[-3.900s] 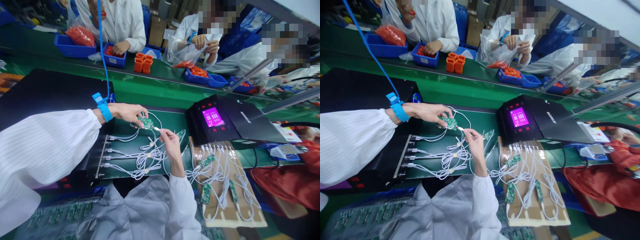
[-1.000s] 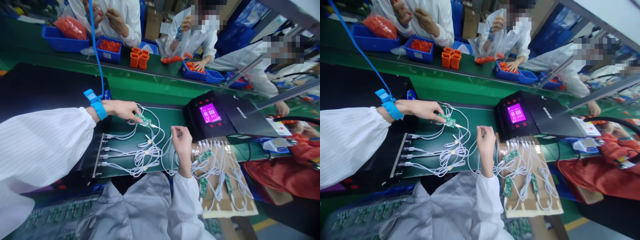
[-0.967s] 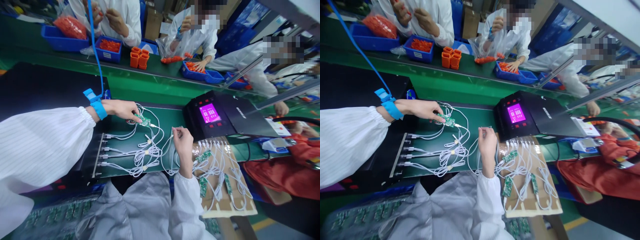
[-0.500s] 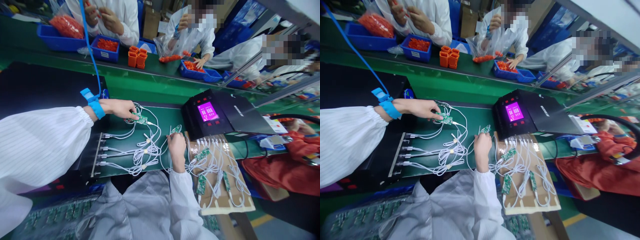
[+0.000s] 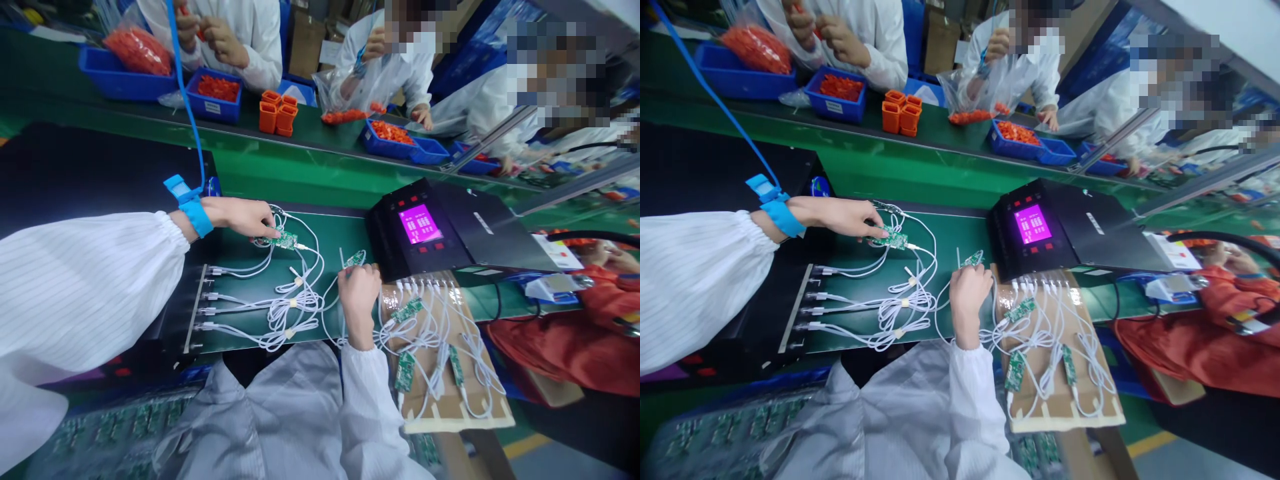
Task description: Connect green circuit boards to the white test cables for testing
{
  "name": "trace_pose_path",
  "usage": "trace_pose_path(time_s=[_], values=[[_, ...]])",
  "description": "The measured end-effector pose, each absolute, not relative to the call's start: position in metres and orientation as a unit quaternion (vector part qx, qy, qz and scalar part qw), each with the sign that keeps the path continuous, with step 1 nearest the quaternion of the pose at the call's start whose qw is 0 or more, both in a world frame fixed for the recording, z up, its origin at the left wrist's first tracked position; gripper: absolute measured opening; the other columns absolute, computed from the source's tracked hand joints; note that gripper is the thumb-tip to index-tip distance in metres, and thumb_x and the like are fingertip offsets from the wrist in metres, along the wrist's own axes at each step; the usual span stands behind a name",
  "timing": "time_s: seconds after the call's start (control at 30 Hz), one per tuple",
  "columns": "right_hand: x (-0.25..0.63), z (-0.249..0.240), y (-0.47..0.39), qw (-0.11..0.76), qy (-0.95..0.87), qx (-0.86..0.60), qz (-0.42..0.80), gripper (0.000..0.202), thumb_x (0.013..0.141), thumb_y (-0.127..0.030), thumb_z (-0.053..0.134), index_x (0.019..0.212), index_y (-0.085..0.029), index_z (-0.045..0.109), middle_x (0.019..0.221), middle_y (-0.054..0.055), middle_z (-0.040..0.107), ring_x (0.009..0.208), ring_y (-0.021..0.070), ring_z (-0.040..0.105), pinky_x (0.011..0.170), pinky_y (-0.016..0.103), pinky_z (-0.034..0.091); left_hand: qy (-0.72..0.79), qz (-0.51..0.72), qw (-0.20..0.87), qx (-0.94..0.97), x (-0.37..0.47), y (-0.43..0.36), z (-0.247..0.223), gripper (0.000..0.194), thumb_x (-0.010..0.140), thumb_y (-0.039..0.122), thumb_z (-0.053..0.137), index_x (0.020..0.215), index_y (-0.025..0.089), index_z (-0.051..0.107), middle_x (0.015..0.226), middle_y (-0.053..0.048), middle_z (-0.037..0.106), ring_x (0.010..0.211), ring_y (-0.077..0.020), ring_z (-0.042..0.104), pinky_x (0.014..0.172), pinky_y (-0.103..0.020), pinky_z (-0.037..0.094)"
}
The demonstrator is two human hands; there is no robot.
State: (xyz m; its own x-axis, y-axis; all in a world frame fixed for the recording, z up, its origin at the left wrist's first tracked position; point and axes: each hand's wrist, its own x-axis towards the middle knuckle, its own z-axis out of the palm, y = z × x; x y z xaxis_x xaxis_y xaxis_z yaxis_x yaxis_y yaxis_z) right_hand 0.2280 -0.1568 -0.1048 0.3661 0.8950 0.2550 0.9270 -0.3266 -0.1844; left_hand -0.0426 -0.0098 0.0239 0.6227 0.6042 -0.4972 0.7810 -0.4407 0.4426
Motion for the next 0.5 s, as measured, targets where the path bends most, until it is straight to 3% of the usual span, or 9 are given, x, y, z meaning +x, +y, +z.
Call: trace_pose_path(time_s=[0.13,0.23,0.37,0.5], values=[[0.216,-0.099,-0.169,0.33,-0.593,-0.734,-0.03,0.018,0.097,-0.027,0.048,0.097,-0.017,0.064,0.105,0.016,0.059,0.102,0.0299,0.059,0.092,0.049,0.05,0.434,-0.155,0.353,0.814,-0.042,-0.014,0.024,0.041,0.087,0.054,0.06,0.071,0.017,0.067,0.073,-0.004,0.069,0.068,-0.0177,0.063,0.07,-0.028,0.04],[0.195,-0.09,-0.174,0.408,-0.621,-0.665,0.071,0.015,0.103,-0.031,0.047,0.105,-0.02,0.057,0.11,0.013,0.062,0.101,0.0244,0.064,0.088,0.041,0.054,0.44,-0.189,0.371,0.795,-0.041,-0.018,0.023,0.041,0.086,0.05,0.065,0.062,0.017,0.061,0.069,-0.004,0.068,0.062,-0.0176,0.064,0.066,-0.028,0.042],[0.166,-0.085,-0.173,0.434,-0.658,-0.583,0.198,0.018,0.106,-0.031,0.049,0.119,-0.02,0.054,0.094,0.006,0.07,0.082,0.0183,0.069,0.075,0.031,0.056,0.437,-0.201,0.397,0.782,-0.039,-0.021,0.022,0.04,0.087,0.047,0.067,0.062,0.016,0.064,0.067,-0.005,0.072,0.062,-0.0156,0.063,0.069,-0.025,0.045],[0.146,-0.086,-0.168,0.412,-0.732,-0.523,0.145,0.024,0.108,-0.025,0.047,0.123,-0.021,0.064,0.1,0.006,0.069,0.082,0.0165,0.066,0.078,0.03,0.054,0.441,-0.195,0.416,0.771,-0.039,-0.022,0.022,0.037,0.089,0.045,0.066,0.065,0.016,0.067,0.064,-0.003,0.072,0.066,-0.0155,0.066,0.074,-0.024,0.048]])
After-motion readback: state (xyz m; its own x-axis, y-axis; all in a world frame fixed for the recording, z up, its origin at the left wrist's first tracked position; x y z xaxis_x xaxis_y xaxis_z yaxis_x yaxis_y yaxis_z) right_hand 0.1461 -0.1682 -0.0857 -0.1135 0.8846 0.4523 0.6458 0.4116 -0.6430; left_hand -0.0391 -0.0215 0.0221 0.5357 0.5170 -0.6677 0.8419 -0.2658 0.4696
